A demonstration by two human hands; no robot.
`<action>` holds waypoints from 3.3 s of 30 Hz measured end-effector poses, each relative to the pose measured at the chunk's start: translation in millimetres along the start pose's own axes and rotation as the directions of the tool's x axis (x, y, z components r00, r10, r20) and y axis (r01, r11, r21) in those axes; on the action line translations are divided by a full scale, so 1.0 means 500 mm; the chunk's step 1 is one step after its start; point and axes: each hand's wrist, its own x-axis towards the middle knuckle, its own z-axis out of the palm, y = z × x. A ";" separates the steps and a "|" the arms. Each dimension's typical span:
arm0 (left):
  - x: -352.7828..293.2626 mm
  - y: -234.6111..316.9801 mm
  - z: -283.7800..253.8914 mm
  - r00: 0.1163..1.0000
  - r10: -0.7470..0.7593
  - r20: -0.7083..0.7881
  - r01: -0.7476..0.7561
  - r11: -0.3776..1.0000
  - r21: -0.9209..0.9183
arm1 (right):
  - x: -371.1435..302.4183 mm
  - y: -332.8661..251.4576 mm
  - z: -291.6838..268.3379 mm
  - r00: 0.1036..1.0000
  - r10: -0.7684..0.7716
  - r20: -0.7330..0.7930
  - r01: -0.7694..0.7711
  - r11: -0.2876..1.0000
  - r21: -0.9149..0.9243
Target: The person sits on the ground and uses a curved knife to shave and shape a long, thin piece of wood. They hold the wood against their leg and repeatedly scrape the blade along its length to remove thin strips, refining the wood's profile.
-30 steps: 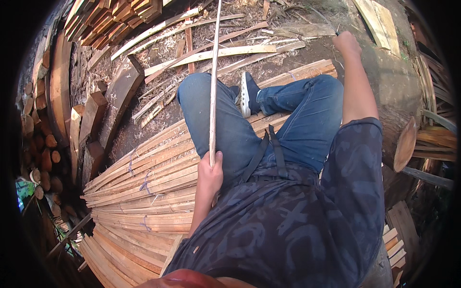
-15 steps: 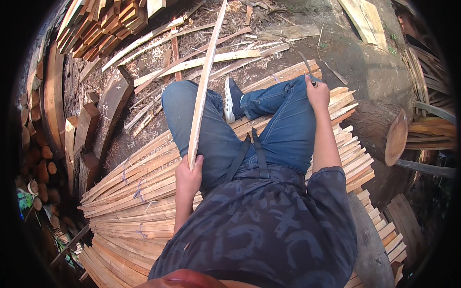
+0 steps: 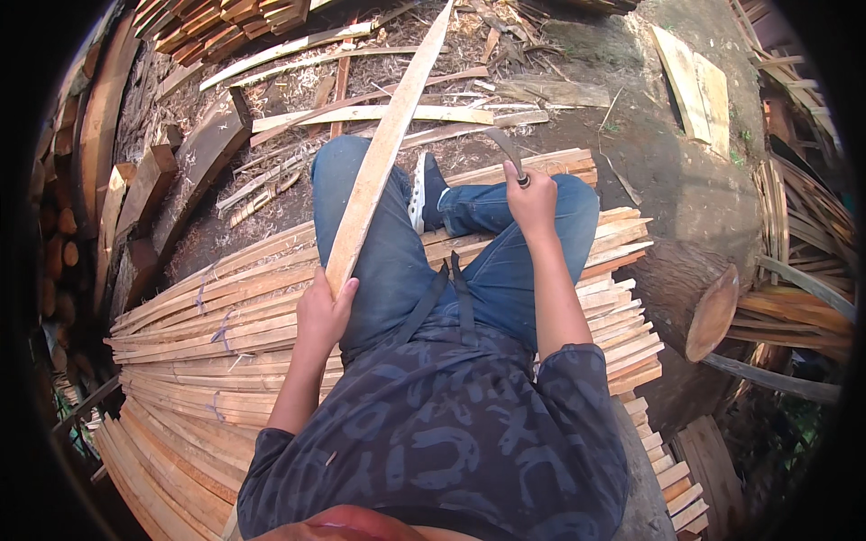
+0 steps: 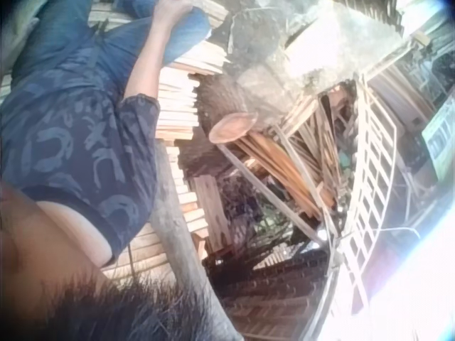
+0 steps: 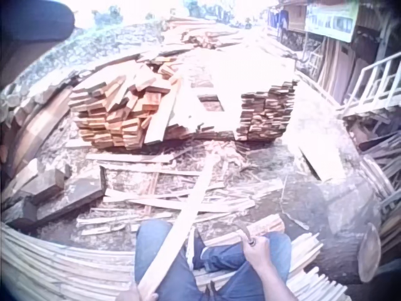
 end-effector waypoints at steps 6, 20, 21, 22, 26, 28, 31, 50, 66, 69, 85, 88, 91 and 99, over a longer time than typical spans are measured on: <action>0.005 -0.004 0.023 0.993 0.070 -0.099 -0.071 0.997 -0.011 | 0.086 -0.157 -0.021 0.948 -0.295 0.117 0.317 0.901 -0.296; 0.032 -0.029 0.054 0.958 0.138 -0.253 -0.164 0.983 -0.083 | 0.222 -0.197 0.021 0.953 -0.285 0.106 0.286 0.719 -0.634; 0.032 -0.031 0.055 0.959 0.138 -0.249 -0.166 0.982 -0.094 | 0.235 -0.192 0.023 0.958 -0.269 0.100 0.268 0.711 -0.651; 0.033 -0.032 0.056 0.959 0.134 -0.248 -0.159 0.984 -0.084 | 0.255 -0.192 0.020 0.957 -0.274 0.093 0.266 0.711 -0.651; 0.038 -0.028 0.058 0.958 0.122 -0.261 -0.145 0.987 -0.072 | 0.314 -0.193 0.017 0.965 -0.259 0.039 0.225 0.742 -0.631; 0.041 -0.023 0.055 0.959 0.107 -0.264 -0.131 0.988 -0.078 | 0.340 -0.211 0.011 0.997 -0.075 0.017 0.069 0.782 -0.620; 0.033 -0.010 0.050 0.965 0.134 -0.226 -0.158 0.983 -0.089 | 0.524 -0.009 -0.089 0.939 0.329 -0.097 -0.328 0.781 -0.531; 0.065 -0.049 0.024 0.995 0.069 0.069 -0.024 0.858 -0.513 | -0.042 -0.071 0.199 0.960 -0.041 0.277 -0.022 0.975 0.222; 0.126 -0.115 -0.025 0.730 0.264 0.631 0.508 0.408 -0.758 | 0.207 -0.282 0.072 0.950 -0.282 0.138 0.314 0.851 -0.420; 0.129 -0.116 -0.025 0.680 0.284 0.676 0.578 0.359 -0.733 | 0.236 -0.303 0.085 0.944 -0.289 0.159 0.330 0.829 -0.451; 0.109 -0.106 -0.022 0.720 0.275 0.637 0.546 0.341 -0.765 | 0.454 -0.110 -0.004 0.951 0.275 -0.141 -0.305 0.912 -0.274; 0.101 -0.122 -0.010 0.762 0.269 0.589 0.503 0.328 -0.800 | 0.410 -0.140 -0.115 0.958 0.181 -0.221 -0.275 0.795 -0.541; 0.101 -0.109 -0.020 0.752 0.237 0.616 0.531 0.337 -0.778 | 0.306 -0.185 -0.071 0.995 -0.010 -0.099 -0.045 0.841 -0.539; 0.100 -0.085 -0.012 0.793 0.194 0.578 0.480 0.386 -0.788 | 0.270 -0.313 0.139 0.861 -0.508 0.040 0.484 0.791 -0.375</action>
